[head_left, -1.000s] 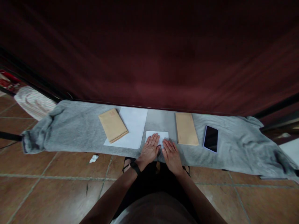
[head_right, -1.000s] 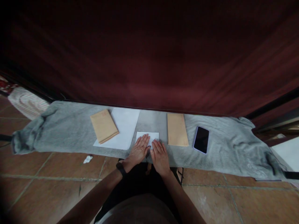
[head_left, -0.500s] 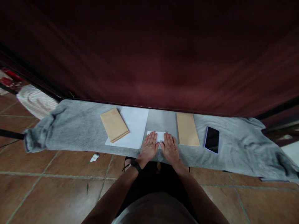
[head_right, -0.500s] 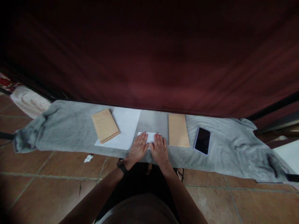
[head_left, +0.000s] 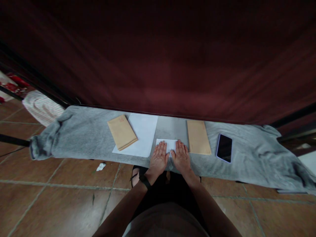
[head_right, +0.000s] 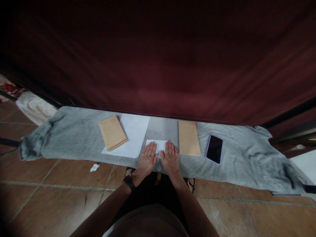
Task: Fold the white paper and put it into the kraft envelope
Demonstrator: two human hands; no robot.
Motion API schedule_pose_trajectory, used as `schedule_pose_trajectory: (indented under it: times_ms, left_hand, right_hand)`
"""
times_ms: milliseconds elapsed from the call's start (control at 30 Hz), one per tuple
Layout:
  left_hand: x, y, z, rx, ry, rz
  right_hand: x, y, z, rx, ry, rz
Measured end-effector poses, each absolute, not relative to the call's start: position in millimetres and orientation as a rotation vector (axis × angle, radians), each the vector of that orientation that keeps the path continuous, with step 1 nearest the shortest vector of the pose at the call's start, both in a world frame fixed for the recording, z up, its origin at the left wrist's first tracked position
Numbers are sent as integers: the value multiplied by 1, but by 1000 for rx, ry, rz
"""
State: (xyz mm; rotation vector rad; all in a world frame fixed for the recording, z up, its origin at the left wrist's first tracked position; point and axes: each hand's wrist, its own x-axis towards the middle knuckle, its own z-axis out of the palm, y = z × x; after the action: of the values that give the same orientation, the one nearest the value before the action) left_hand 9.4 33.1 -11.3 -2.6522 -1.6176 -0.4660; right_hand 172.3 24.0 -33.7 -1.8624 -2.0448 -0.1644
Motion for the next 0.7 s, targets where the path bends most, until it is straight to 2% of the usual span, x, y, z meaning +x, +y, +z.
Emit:
schedule_pose_trajectory:
  times_ms: [133,700]
  left_hand:
    - [7,15,-11,-2781,-1428,-451]
    - [-18,8,-1,-2725,-1419,-382]
  right_hand:
    - [173,24,-33,-1861,-2061,-150]
    - [171,16,-26,-1846,-1997,-74]
